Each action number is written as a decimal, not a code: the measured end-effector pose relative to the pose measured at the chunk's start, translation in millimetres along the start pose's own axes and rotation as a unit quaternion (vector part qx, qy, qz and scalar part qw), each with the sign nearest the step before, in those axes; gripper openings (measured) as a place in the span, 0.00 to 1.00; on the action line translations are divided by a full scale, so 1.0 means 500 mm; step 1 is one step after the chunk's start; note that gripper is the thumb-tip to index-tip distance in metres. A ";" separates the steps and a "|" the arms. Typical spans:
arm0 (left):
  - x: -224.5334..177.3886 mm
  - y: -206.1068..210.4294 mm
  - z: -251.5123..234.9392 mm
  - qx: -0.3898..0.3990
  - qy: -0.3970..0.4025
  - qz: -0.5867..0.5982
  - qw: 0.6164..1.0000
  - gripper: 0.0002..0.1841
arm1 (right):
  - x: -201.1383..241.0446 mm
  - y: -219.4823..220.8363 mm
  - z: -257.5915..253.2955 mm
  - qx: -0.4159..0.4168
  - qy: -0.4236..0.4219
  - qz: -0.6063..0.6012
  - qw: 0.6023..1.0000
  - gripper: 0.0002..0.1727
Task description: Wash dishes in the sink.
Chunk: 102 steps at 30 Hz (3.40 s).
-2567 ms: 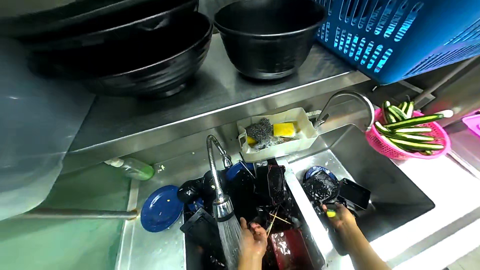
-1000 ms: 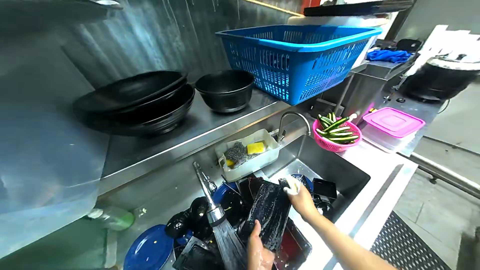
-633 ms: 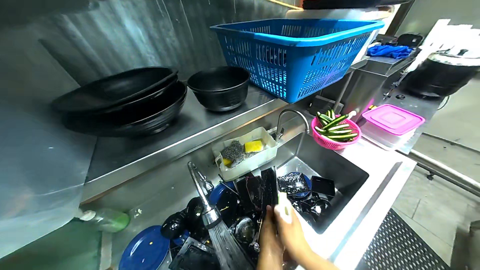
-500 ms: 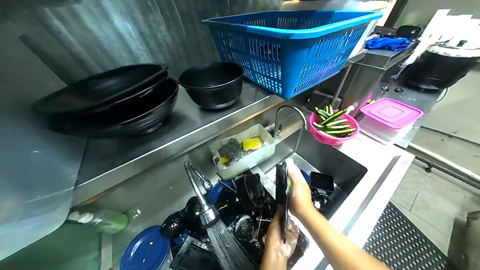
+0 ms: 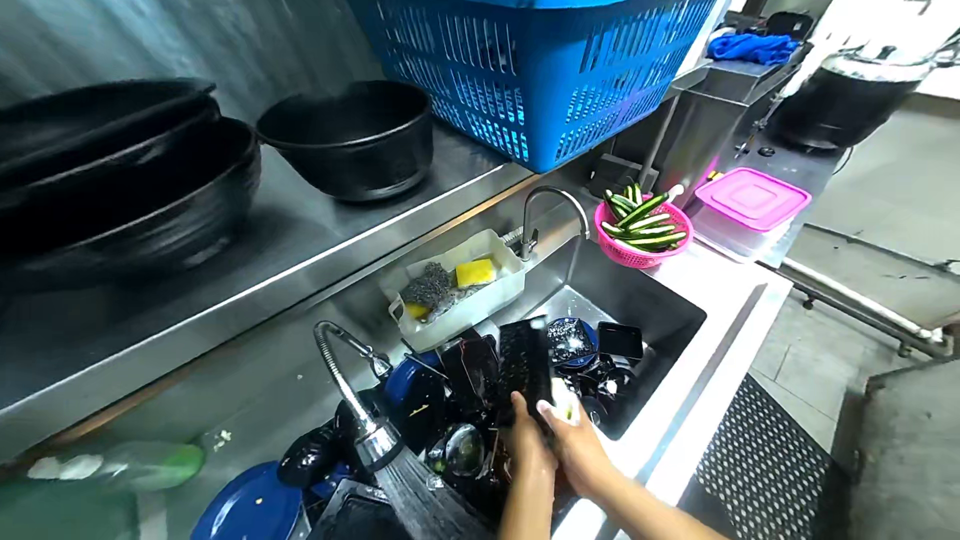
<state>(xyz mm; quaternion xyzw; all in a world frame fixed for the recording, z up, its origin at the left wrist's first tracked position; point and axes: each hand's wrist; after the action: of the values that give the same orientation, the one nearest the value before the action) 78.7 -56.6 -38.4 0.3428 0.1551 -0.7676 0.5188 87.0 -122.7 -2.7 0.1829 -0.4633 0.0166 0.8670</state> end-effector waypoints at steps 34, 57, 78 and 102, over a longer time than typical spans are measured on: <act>-0.110 -0.629 -0.129 -0.211 -0.100 -0.299 0.925 0.39 | 0.009 -0.177 -0.218 -0.086 0.076 -0.207 0.972 0.14; 0.066 -0.645 0.280 -0.199 -0.069 0.118 0.970 0.32 | -0.005 -0.049 -0.045 0.052 0.108 -0.066 0.991 0.19; -0.104 -0.362 0.220 0.045 0.121 0.288 0.949 0.30 | -0.061 0.208 0.248 0.431 -0.220 0.609 0.629 0.35; -0.031 -0.309 0.104 0.132 0.071 0.162 0.975 0.26 | -0.027 0.042 -0.060 0.203 -0.195 0.593 0.755 0.33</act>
<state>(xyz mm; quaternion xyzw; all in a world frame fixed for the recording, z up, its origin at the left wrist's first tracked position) -76.5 -12.9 -9.0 0.4826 0.0312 -0.6604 0.5745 98.8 -91.5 -22.5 0.0425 -0.6239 0.5845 0.5169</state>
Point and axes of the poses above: each hand's wrist, its own z-axis away from the middle knuckle, its own y-axis out of the palm, x = y × z, and after that the axes turned 7 degrees about -z, right-handed
